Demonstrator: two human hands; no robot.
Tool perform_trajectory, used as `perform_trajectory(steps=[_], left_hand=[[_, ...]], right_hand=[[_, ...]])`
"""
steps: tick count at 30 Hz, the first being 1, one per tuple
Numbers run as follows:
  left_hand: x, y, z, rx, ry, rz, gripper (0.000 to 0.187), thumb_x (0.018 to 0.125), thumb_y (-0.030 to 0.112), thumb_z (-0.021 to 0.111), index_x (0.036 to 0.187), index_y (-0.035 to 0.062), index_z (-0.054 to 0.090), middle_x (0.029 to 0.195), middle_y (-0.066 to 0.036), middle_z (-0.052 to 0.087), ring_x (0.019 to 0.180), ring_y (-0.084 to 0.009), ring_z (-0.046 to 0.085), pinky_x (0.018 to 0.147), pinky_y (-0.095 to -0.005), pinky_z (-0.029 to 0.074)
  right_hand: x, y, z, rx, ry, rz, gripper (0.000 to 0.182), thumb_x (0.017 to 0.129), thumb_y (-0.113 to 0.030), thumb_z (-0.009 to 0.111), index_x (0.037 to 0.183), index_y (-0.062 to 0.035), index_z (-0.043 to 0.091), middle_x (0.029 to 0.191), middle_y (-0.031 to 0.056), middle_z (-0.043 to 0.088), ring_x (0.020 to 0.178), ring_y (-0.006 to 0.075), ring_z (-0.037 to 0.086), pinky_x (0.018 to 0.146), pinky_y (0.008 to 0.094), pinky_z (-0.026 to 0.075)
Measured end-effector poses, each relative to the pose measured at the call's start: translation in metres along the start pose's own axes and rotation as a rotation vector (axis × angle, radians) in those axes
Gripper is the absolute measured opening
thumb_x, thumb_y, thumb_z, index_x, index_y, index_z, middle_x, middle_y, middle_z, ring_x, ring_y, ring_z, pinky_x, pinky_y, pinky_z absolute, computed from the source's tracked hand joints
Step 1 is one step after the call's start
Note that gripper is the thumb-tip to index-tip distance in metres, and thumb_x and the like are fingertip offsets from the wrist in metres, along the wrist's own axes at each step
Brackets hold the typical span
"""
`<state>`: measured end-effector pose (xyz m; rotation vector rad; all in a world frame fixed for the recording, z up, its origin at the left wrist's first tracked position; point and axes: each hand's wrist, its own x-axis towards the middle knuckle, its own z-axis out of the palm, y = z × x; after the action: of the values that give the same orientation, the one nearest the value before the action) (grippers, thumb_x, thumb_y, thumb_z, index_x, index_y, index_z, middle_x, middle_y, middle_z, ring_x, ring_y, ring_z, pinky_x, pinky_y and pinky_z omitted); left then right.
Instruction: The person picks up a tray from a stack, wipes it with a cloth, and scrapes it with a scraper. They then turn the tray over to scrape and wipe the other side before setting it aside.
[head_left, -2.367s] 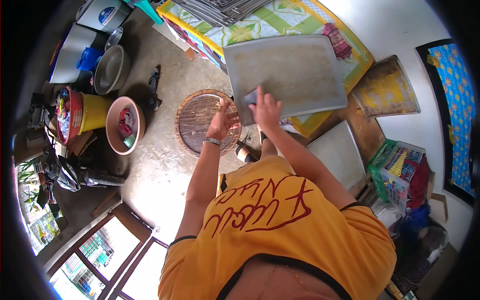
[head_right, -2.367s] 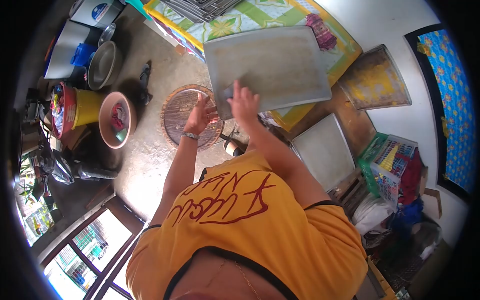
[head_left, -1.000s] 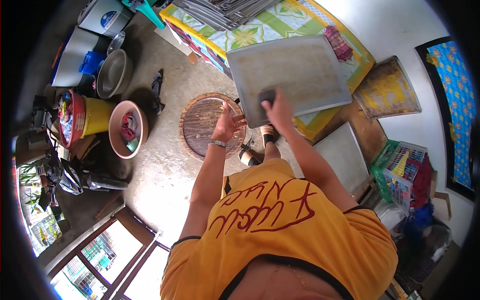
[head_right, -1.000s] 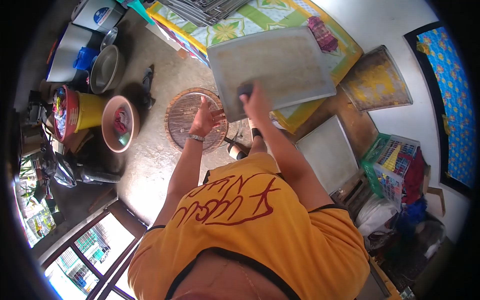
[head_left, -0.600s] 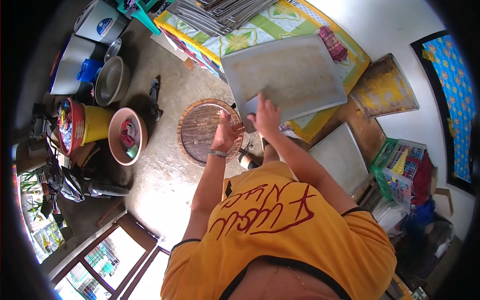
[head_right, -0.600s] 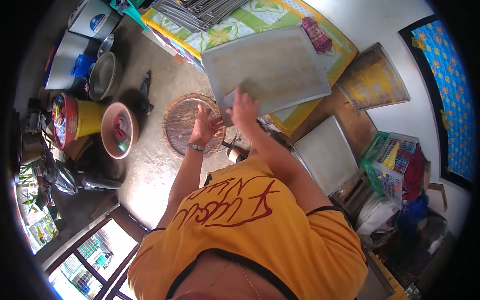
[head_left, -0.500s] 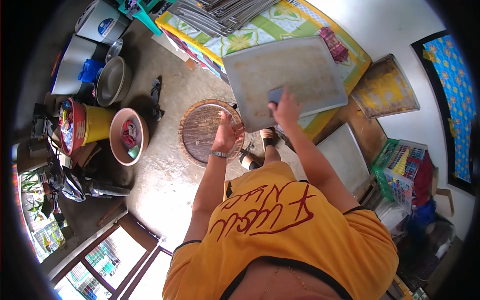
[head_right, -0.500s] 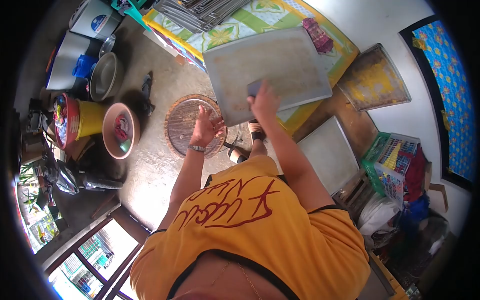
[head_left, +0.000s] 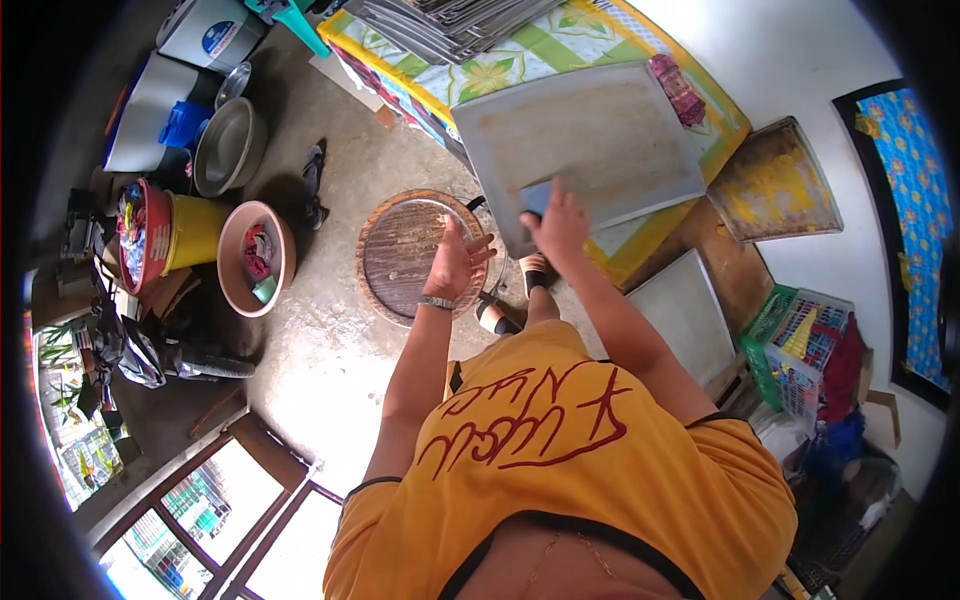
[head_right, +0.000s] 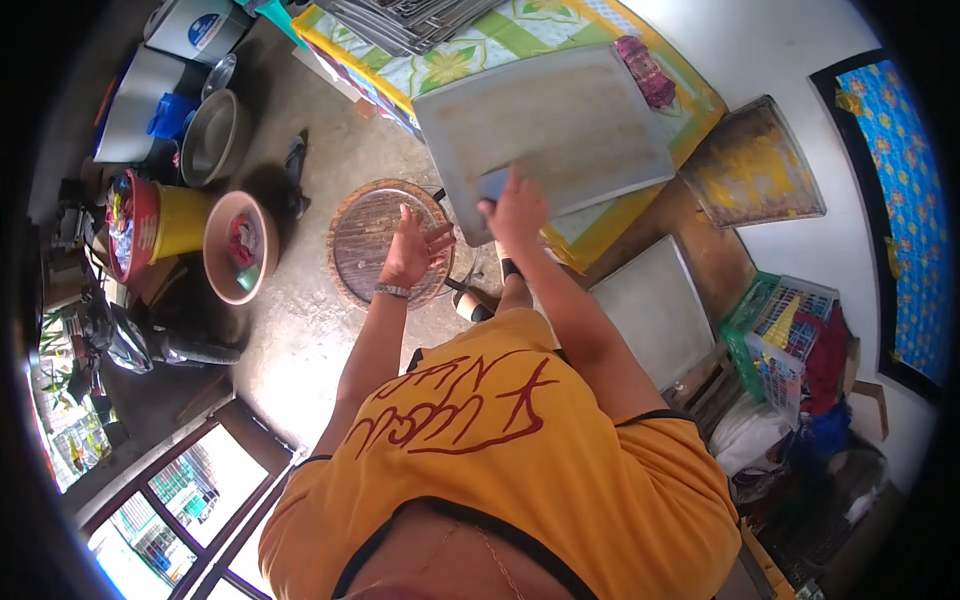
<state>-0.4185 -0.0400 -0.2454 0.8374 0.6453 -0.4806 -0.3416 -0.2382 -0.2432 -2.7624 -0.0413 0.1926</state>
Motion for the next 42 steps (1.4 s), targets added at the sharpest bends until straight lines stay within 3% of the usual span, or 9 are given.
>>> perform_trajectory(steps=[6,13,17,20,25,28,34,40,42], left_hand=[[0.022,-0.005,0.010,0.057,-0.060,-0.008,0.086,0.091,0.069,0.042,0.152,0.0142,0.015,0.124,-0.012,0.056,0.093,-0.0199,0.058,0.076,-0.0368,0.047],[0.042,-0.017,0.021,0.381,0.004,0.093,0.046,0.092,0.024,0.060,0.132,0.0069,0.047,0.090,-0.004,0.064,0.064,-0.0112,0.060,0.059,-0.0274,0.051],[0.051,-0.026,0.024,0.518,0.102,0.130,0.039,0.087,0.007,0.060,0.126,0.0031,0.053,0.077,-0.005,0.063,0.058,-0.0105,0.059,0.050,-0.0256,0.051],[0.056,-0.028,0.021,0.577,0.129,0.118,0.037,0.087,0.007,0.060,0.124,0.0025,0.055,0.075,-0.006,0.063,0.058,-0.0114,0.060,0.046,-0.0264,0.051],[0.059,-0.034,0.020,0.721,0.143,0.248,0.062,0.085,0.005,0.060,0.143,0.0069,0.036,0.068,-0.008,0.061,0.054,-0.0136,0.059,0.043,-0.0281,0.049],[0.062,-0.033,0.022,0.803,0.189,0.258,0.081,0.083,0.004,0.060,0.151,0.0101,0.018,0.067,-0.011,0.063,0.053,-0.0167,0.061,0.044,-0.0309,0.048],[0.061,-0.030,0.014,0.879,0.209,0.293,0.081,0.080,0.007,0.063,0.150,0.0087,0.022,0.076,-0.016,0.067,0.062,-0.0222,0.066,0.054,-0.0373,0.051],[0.082,-0.054,0.004,0.914,0.235,0.442,0.082,0.078,0.008,0.062,0.150,0.0080,0.022,0.077,-0.021,0.066,0.072,-0.0337,0.067,0.065,-0.0442,0.052],[0.059,-0.037,0.029,1.026,0.274,0.309,0.082,0.079,0.011,0.061,0.149,0.0038,0.019,0.079,-0.024,0.066,0.076,-0.0401,0.066,0.069,-0.0473,0.051]], right_hand=[[0.001,0.011,0.004,0.106,-0.031,-0.035,0.098,0.074,-0.048,0.075,0.147,-0.0052,0.026,0.132,0.0206,0.050,0.117,0.0366,0.054,0.098,0.0550,0.038],[0.093,0.152,-0.092,-0.128,0.223,0.543,0.093,0.078,-0.049,0.072,0.145,-0.0012,0.029,0.132,0.0209,0.052,0.120,0.0371,0.052,0.098,0.0567,0.038],[0.086,0.119,-0.059,-0.069,0.190,0.238,0.092,0.076,-0.048,0.072,0.145,-0.0041,0.031,0.123,0.0195,0.056,0.113,0.0359,0.056,0.092,0.0584,0.039],[0.045,0.050,-0.032,-0.177,-0.001,-0.129,0.087,0.075,-0.044,0.071,0.145,-0.0070,0.032,0.117,0.0188,0.058,0.108,0.0357,0.058,0.091,0.0600,0.038],[0.120,0.121,-0.047,-0.149,0.357,0.155,0.089,0.074,-0.048,0.073,0.143,-0.0067,0.034,0.117,0.0148,0.057,0.105,0.0335,0.060,0.090,0.0584,0.039],[0.135,0.113,-0.082,-0.201,0.228,0.360,0.089,0.074,-0.045,0.075,0.143,-0.0069,0.035,0.116,0.0146,0.057,0.104,0.0313,0.061,0.088,0.0565,0.040],[0.124,0.067,-0.053,-0.294,0.061,-0.152,0.085,0.074,-0.037,0.078,0.141,-0.0067,0.036,0.122,0.0141,0.057,0.110,0.0288,0.059,0.092,0.0520,0.041],[0.164,0.072,-0.060,-0.194,0.075,0.209,0.088,0.073,-0.042,0.076,0.144,-0.0088,0.036,0.123,0.0160,0.057,0.112,0.0301,0.059,0.094,0.0539,0.040],[0.132,0.028,-0.031,-0.244,-0.008,-0.023,0.091,0.072,-0.047,0.075,0.145,-0.0085,0.034,0.121,0.0166,0.058,0.110,0.0308,0.060,0.095,0.0549,0.041]])
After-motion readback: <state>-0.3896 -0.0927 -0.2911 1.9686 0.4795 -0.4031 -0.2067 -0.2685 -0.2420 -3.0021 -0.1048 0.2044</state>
